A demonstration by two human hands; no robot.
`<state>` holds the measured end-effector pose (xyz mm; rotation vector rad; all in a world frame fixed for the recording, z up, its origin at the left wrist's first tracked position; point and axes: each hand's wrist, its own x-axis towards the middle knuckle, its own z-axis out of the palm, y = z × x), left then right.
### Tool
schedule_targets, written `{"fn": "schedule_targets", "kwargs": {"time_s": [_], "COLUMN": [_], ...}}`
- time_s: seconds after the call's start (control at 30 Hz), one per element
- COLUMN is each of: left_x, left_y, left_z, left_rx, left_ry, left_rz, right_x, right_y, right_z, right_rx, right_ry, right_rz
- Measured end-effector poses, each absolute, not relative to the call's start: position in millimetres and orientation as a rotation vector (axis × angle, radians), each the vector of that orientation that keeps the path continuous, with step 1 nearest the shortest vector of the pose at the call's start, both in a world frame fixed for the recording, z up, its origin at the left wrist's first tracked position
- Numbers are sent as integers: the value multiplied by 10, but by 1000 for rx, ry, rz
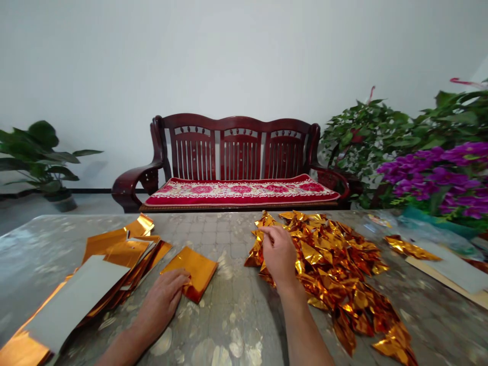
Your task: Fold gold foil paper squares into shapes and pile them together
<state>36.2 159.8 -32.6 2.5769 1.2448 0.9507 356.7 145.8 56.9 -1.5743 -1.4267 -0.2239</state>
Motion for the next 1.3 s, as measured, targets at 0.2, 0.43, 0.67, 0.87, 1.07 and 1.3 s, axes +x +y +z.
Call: {"fn": "schedule_targets", "kwargs": {"time_s": [0.2, 0.43, 0.67, 0.87, 1.07, 1.3], "left_x": [370, 362, 402, 428, 421, 413], "left_y": [1576, 1579, 1507, 1496, 1557, 1608], "left_z": [-221, -213, -72, -113, -209, -244], "left_rx": [2489, 2413, 2423, 2402, 2164, 2034], "left_ry": [1237, 1247, 1255, 1194, 1192, 1274], "left_rz": [892, 876, 935, 991, 1148, 1213], "right_x": [2886, 2716, 2663, 2584, 2512, 2542], "right_y": [1545, 1503, 1471, 1408, 1377, 1405], "right_z": [145, -112, -82, -40, 16, -30], "right_rx": [-1352, -1313, -1443, -1606, -1605, -1405], "right_ry": [-1990, -2110, -2042, -2023, -1955, -1877], "right_rz": [235, 289, 267, 196, 386, 714]}}
